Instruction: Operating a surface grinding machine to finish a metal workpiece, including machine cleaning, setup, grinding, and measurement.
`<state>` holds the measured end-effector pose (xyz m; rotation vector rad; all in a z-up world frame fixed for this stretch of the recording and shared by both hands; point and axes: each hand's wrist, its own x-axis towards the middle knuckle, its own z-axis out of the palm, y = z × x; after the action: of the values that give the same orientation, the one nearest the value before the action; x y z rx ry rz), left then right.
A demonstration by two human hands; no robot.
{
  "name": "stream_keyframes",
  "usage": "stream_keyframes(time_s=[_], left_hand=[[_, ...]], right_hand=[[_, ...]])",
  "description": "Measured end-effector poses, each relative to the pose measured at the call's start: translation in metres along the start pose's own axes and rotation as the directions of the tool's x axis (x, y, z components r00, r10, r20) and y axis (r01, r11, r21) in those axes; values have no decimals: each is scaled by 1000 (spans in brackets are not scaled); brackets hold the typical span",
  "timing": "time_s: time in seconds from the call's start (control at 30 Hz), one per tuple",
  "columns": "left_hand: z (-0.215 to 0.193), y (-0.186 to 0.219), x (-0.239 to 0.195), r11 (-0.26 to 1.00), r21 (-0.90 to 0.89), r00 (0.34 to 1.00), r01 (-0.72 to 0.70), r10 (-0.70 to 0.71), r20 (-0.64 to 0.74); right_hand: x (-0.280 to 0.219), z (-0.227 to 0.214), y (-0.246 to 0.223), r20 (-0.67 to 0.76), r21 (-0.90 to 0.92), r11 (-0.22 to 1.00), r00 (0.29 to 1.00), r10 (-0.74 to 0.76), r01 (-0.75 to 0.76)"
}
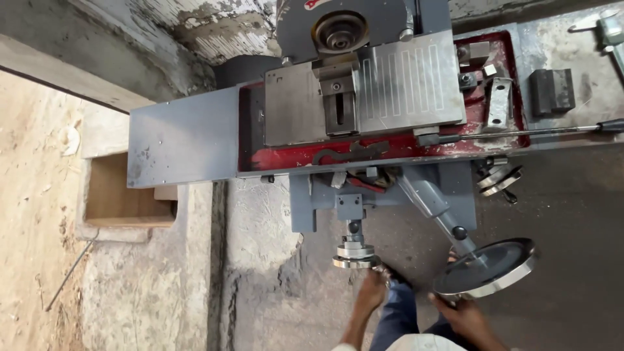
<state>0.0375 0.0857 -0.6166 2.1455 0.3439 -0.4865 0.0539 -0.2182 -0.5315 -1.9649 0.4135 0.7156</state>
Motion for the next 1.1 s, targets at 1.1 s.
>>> stream_keyframes(time_s=[1.1], left_hand=[[-98, -21, 5, 532, -811, 941, 244, -333, 64]], right_hand=[[38, 105, 36, -170, -791, 557, 966, 193, -251]])
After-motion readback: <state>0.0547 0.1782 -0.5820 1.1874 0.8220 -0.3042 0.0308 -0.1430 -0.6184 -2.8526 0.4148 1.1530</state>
